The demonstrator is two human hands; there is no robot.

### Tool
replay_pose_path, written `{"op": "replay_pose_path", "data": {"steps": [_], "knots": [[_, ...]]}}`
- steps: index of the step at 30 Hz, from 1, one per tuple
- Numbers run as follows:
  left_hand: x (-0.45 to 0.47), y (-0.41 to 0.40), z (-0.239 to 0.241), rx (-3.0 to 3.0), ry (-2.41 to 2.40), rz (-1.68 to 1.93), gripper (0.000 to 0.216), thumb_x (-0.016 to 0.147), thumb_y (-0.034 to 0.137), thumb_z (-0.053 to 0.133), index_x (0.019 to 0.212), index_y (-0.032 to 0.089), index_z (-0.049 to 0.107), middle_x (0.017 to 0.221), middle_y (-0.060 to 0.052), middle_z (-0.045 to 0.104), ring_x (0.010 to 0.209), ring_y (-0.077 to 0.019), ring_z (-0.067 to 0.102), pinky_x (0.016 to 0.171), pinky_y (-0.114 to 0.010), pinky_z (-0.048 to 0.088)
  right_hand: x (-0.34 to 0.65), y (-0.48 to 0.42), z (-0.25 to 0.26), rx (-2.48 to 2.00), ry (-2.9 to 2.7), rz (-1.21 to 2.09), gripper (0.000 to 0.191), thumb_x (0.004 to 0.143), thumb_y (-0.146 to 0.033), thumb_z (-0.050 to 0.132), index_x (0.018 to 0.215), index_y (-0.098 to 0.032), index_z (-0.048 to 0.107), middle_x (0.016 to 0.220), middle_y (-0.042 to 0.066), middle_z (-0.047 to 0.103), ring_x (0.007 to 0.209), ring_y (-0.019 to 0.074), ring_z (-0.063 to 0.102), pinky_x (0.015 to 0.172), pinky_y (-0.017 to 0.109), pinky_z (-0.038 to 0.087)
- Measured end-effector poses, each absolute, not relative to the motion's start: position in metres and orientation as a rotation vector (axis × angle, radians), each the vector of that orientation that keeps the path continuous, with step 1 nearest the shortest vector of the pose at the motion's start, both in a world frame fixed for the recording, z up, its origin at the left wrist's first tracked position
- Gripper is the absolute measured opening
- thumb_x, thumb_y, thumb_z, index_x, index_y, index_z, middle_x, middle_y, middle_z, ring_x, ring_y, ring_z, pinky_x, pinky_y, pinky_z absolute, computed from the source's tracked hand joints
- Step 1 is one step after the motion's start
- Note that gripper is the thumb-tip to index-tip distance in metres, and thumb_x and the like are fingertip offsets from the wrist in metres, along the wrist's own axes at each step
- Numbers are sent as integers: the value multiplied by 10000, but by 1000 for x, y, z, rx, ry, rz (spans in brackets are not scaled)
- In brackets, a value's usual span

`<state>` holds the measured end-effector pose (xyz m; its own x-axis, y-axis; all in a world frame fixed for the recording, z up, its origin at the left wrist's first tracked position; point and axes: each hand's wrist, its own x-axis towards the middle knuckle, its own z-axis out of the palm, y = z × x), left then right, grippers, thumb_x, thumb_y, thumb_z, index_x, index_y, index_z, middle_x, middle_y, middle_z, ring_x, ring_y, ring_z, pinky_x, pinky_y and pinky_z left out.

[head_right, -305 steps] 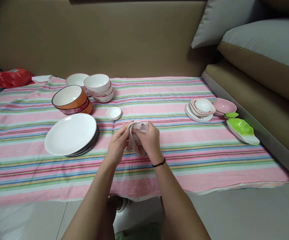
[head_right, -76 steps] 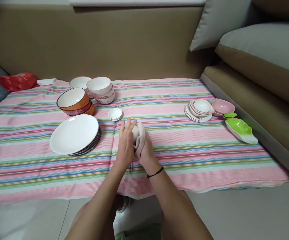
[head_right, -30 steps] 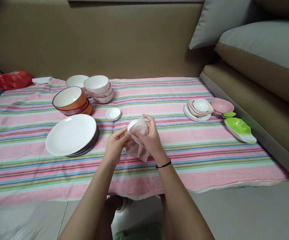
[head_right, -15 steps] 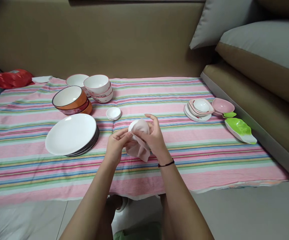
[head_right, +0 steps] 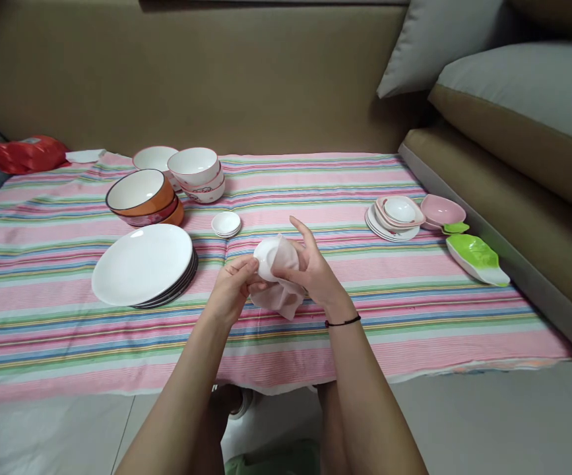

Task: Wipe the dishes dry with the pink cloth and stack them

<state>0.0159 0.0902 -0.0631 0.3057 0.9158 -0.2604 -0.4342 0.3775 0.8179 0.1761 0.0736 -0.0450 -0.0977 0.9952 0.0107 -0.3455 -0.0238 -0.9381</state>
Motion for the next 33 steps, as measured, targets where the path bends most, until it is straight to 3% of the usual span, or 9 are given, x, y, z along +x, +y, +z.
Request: {"op": "replay_pose_path", "data": {"steps": [6,14,24,28,33], "knots": [[17,90,-61,712,842,1003,351,574,373,831,777,139,665,661,-2,688,558,-99,640,555,-189,534,160,75,-47,-954,-917,1286,1008,519,-241,857,1382,-323,343,990,5,659,800,160,613,680,266,503],[21,87,-60,764,785,932,318,571,344,836,733,135,658,659,2,678,546,-85,625,566,-188,538,152,82,-54,-1088,-764,1194,507,641,-345,745,1084,-266,511,724,-56,602,556,104,521,495,211,411],[21,91,-64,668,749,1008,338,577,336,835,781,149,642,638,19,654,549,-82,626,537,-163,537,157,82,-51,-953,-621,1370,268,677,-268,673,911,-244,544,777,-53,575,637,101,505,536,202,390],[19,93,-65,612,732,1042,346,586,337,833,800,143,642,674,17,658,576,-79,623,525,-154,530,161,83,-50,-889,-601,1444,262,672,-230,654,919,-246,570,878,-45,605,685,106,520,568,209,405],[14,95,-69,549,700,1081,353,616,351,820,841,146,641,721,7,673,587,-78,621,517,-150,516,166,80,-51,-848,-693,1529,486,670,-250,726,1118,-295,545,926,-32,643,707,127,569,604,234,440]]}}
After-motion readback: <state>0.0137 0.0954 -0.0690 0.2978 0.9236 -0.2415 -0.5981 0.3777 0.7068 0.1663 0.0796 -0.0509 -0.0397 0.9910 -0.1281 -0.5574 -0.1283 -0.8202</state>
